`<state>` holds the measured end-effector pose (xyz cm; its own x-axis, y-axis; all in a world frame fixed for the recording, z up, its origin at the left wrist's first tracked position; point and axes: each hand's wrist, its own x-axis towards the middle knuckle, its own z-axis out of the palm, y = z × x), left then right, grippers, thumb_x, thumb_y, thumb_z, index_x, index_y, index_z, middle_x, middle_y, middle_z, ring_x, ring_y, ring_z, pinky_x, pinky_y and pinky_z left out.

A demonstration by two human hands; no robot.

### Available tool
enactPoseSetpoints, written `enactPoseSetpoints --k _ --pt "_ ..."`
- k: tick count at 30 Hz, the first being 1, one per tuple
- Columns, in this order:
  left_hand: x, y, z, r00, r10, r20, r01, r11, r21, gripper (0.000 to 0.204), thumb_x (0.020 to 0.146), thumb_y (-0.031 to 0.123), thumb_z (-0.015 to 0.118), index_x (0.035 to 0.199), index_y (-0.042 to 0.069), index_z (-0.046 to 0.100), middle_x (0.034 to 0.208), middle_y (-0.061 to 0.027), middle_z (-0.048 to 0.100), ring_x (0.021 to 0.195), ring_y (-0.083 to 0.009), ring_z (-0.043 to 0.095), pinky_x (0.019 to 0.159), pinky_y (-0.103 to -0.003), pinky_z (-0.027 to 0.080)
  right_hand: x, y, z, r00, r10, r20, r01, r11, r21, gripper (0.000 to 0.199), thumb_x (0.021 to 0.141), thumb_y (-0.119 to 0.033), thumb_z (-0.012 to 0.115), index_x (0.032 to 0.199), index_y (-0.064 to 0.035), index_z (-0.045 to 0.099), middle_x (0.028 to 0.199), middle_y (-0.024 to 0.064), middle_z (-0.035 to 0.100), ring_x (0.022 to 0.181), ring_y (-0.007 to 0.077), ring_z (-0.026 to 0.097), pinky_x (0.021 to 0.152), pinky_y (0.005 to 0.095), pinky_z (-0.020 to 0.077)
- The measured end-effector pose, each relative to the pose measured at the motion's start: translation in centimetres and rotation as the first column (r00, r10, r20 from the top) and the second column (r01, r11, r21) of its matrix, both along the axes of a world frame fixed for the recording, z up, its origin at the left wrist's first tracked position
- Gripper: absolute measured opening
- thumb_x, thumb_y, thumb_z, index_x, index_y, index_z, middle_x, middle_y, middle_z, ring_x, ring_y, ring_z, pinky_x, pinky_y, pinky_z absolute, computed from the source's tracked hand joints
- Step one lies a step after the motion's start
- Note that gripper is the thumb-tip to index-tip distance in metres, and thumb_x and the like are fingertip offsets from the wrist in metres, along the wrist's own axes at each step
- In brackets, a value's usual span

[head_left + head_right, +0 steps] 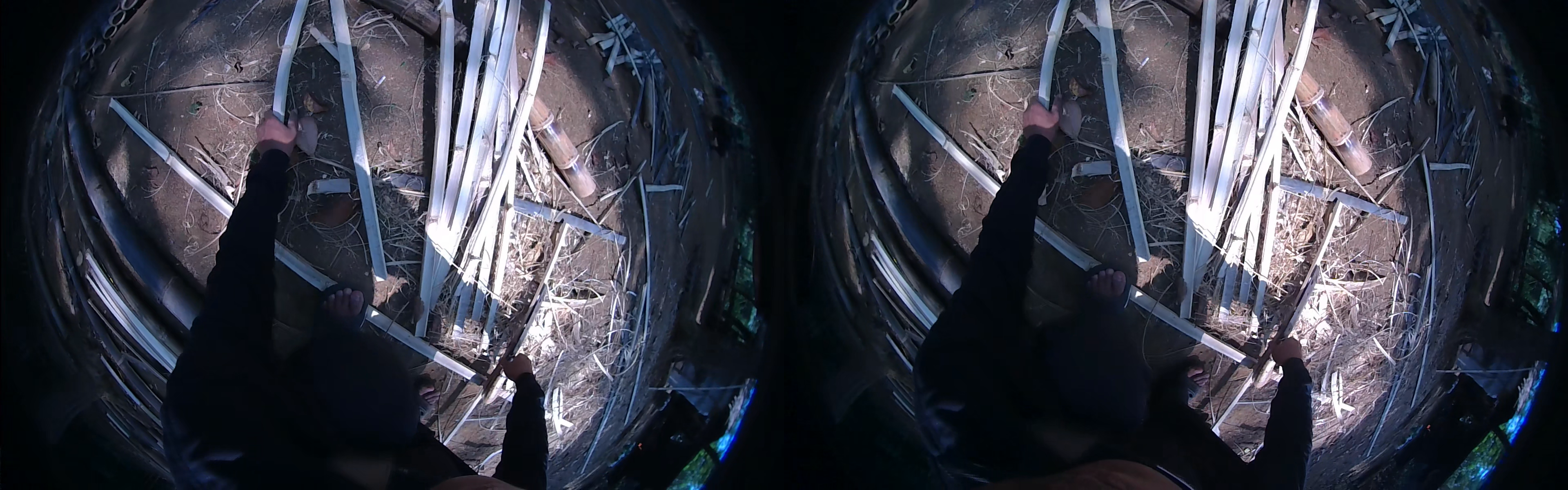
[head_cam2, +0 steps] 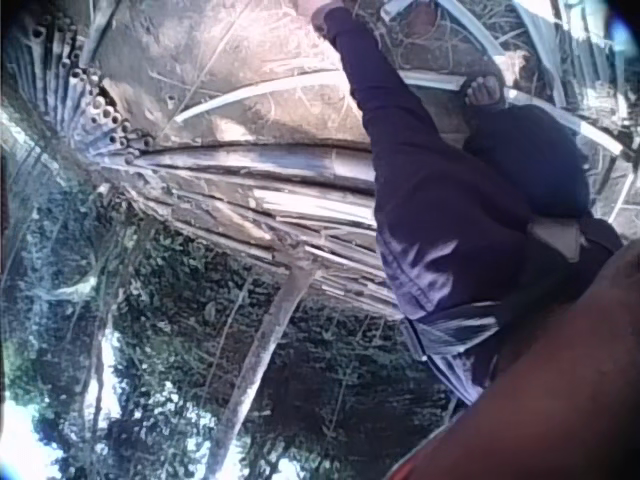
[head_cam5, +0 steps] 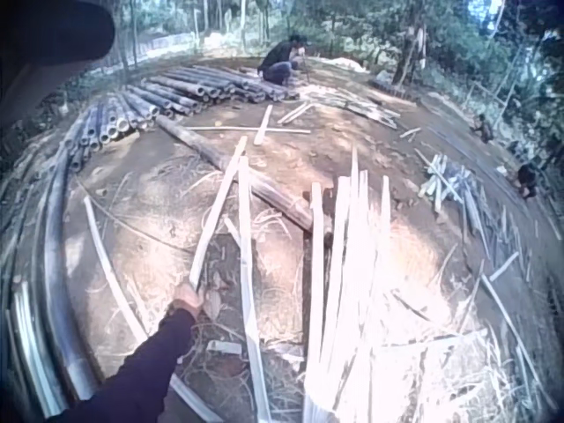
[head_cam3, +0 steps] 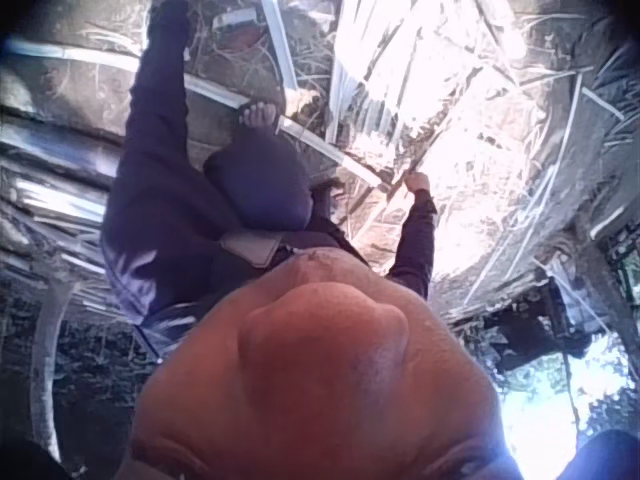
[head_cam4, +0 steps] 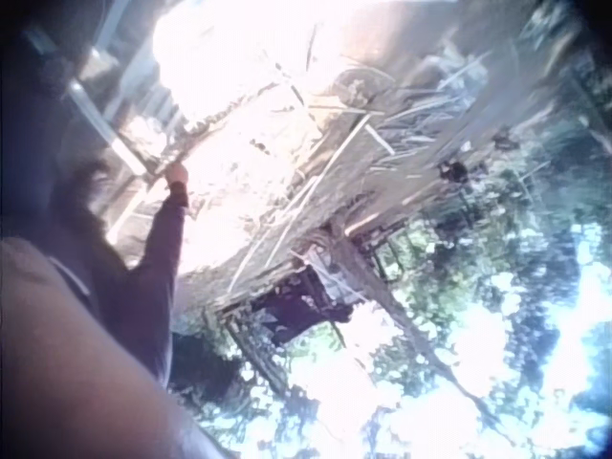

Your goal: The person uses a large blade to shave and smooth the edges of bamboo slats, handling each one by hand to refine the surface before gathering them into a bundle.

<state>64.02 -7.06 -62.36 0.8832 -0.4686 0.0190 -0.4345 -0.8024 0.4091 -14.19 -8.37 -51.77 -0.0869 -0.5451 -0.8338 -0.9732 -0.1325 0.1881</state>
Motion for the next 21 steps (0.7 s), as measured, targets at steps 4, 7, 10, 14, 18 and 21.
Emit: enactPoseSetpoints --k 4,7,10,14,18,21 --pt "-3.7 -1.4 1.1 0.999 -0.031 -0.035 0.026 0.989 -0.144 0.041 0.084 0.032 0.066 0.107 -0.001 0.057 0.094 -0.0239 0.066 0.09 -0.0433 0.065 0.079 -0.051 0.051 -1.4 0.6 0.0 0.997 -0.029 -0.075 0.016 0.986 -0.164 0.059 0.076 -0.053 0.072 0.086 0.0057 0.07 0.088 0.0267 0.069 0.089 0.0387 0.069 0.078 0.0466 0.0547" --pt "-9.8 -3.0 3.6 0.988 -0.008 -0.153 -0.013 0.991 -0.134 0.047 0.085 0.035 0.068 0.109 -0.003 0.054 0.098 -0.0245 0.064 0.092 -0.0426 0.063 0.081 -0.05 0.05 -0.3 0.8 0.9 0.988 -0.127 -0.083 0.107 0.972 -0.21 0.057 0.076 -0.051 0.073 0.086 0.0049 0.07 0.089 0.0256 0.069 0.087 0.0398 0.069 0.077 0.0473 0.0552" --pt "-13.9 -4.0 3.2 0.978 -0.114 -0.174 0.048 0.937 -0.347 0.056 0.084 0.039 0.072 0.108 -0.007 0.051 0.1 -0.0251 0.062 0.094 -0.0415 0.063 0.082 -0.048 0.049 0.7 0.3 1.2 0.978 -0.119 -0.17 0.075 0.966 -0.247 0.056 0.076 -0.052 0.071 0.09 0.0028 0.071 0.095 0.0247 0.07 0.092 0.0391 0.068 0.08 0.0465 0.0554" --pt "-16.6 -4.9 1.6 0.963 -0.073 -0.26 -0.044 0.907 -0.419 0.063 0.076 0.032 0.082 0.106 -0.008 0.043 0.098 -0.026 0.062 0.091 -0.0376 0.065 0.08 -0.045 0.051 12.6 -2.1 6.5 0.968 -0.178 -0.178 0.131 0.96 -0.246 0.055 0.081 -0.054 0.065 0.099 -0.0027 0.071 0.105 0.0251 0.068 0.101 0.0372 0.066 0.087 0.0497 0.0517" --pt "-15.8 -4.9 0.6 0.86 -0.049 -0.508 -0.242 0.836 -0.492 0.057 0.071 0.011 0.082 0.105 -0.004 0.039 0.092 -0.0237 0.064 0.073 -0.035 0.069 0.071 -0.041 0.056 23.0 -0.1 6.7 0.854 0.142 0.5 0.157 0.846 -0.509 0.04 0.088 -0.041 0.066 0.101 -0.0024 0.067 0.087 0.0198 0.069 0.08 0.0349 0.069 0.069 0.0435 0.0553" --pt "-16.5 -3.9 1.5 0.959 -0.045 -0.279 -0.098 0.874 -0.476 0.056 0.072 0.006 0.078 0.107 -0.005 0.036 0.095 -0.0239 0.062 0.065 -0.03 0.068 0.06 -0.038 0.058 30.0 0.3 7.0 0.651 0.124 0.749 0.315 0.854 -0.415 0.043 0.09 -0.038 0.066 0.109 0.0004 0.063 0.095 0.0192 0.068 0.082 0.0358 0.068 0.074 0.0435 0.055"
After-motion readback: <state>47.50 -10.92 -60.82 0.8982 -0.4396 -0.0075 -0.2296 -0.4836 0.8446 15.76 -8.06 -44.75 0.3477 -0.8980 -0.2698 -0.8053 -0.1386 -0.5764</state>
